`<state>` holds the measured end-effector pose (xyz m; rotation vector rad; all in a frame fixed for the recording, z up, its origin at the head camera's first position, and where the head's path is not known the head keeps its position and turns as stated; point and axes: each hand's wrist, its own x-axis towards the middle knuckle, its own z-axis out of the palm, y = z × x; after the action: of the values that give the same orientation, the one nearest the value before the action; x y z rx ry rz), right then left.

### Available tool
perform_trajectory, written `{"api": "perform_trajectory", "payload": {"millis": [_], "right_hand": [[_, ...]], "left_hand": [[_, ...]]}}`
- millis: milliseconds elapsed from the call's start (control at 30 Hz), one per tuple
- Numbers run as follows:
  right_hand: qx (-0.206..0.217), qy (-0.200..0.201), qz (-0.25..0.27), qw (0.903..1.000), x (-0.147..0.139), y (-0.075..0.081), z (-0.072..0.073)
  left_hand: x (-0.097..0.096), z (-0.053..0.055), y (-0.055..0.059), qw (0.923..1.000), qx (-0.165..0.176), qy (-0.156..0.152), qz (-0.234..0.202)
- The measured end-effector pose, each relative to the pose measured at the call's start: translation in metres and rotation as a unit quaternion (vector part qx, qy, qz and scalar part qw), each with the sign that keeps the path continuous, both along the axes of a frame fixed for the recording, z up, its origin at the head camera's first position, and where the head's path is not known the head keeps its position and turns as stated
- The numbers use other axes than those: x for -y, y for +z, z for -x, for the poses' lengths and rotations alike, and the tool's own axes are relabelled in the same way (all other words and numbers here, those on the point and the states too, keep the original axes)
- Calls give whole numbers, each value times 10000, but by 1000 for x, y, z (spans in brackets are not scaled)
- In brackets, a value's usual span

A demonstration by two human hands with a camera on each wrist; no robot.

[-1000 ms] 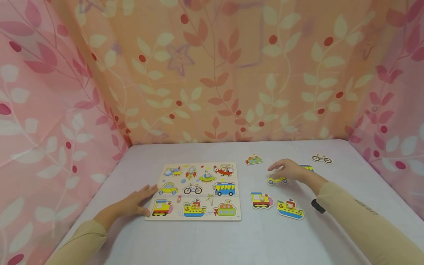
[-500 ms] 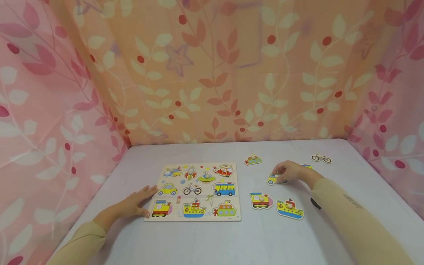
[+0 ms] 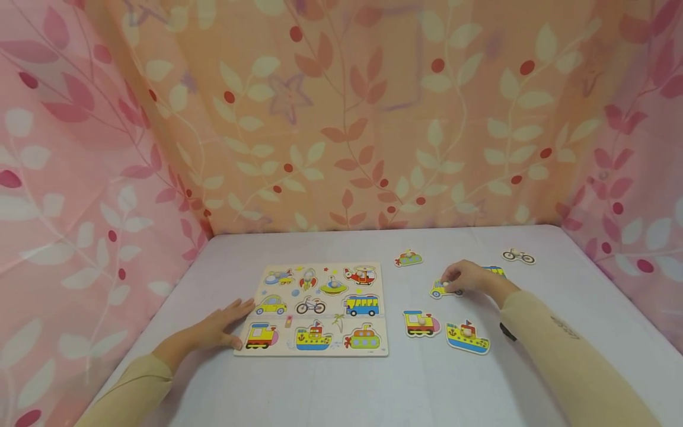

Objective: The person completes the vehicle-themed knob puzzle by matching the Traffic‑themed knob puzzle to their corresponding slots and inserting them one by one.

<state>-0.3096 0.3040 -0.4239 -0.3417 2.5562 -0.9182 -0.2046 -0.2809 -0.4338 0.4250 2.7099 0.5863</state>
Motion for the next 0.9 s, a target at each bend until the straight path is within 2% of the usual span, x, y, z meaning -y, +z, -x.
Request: {"api": "perform_trajectory", "payload": {"millis": [267,433,600,900], "right_hand": [[-52,-200,258,9995,7,5,-4],[-51,-297,290,9991,10,9,-5],[-46,-422,263,9988,19,18,-6],[-96,-224,592,9980,52,34,-13]], "left_hand": [[1,-2,2,10000,-10,2,-69],[3,1,-1,10000,-21,-67,-60],[2,2,-4,10000,-29,44,22],[2,0,-2,10000,-64,6,29]]}}
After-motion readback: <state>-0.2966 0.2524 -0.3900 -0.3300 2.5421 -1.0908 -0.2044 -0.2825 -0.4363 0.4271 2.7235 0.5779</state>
